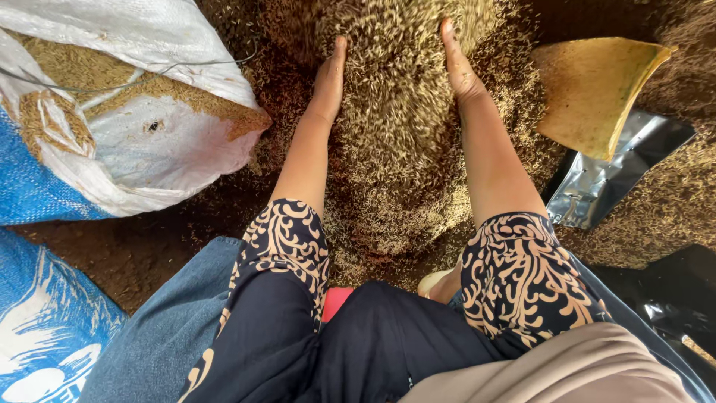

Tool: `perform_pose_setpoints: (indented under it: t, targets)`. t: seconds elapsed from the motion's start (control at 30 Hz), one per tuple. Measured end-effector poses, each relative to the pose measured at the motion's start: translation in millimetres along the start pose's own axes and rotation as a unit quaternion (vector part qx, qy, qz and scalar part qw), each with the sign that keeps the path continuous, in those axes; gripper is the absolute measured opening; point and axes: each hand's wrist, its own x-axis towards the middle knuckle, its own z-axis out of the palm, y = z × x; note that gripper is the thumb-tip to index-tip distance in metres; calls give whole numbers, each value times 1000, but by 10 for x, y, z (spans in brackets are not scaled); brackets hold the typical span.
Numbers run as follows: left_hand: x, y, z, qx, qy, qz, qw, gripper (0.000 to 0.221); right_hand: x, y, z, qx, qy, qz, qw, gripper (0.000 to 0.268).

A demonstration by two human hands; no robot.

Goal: The person sits on the ground and repeatedly scoops grain from a large sack, sifting it through their hands to separate chaff, and returns the grain to the pile. The person also handles a black plastic bag at the end.

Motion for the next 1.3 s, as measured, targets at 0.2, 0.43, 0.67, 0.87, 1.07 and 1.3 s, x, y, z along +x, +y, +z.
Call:
perform_pose_setpoints:
  t: [0.2, 0.43, 0.67, 0.87, 1.07, 1.3]
  targets:
    - [-30, 62, 50, -34, -43, 69, 996, 139, 116, 156, -242, -46, -49, -132, 989, 138]
    - [-507, 500, 130, 0, -3, 135, 991, 142, -784, -180, -338, 74, 72, -170, 980, 145]
    - [-1233, 886, 258, -26, -41, 195, 980, 68, -1658, -449, -205, 110, 68, -242, 962, 119]
    - [-1331, 357, 187, -25, 52, 232, 971, 61, -1776, -21, -218, 53, 119, -287, 949, 83]
    - [-1366, -917, 38, 87, 342, 61, 934, 69, -1400, 1022, 78, 119, 420, -156, 886, 74]
    - [-1196, -1453, 7, 276, 305, -26, 911, 84, -973, 1737, 364, 60, 378, -26, 924, 100]
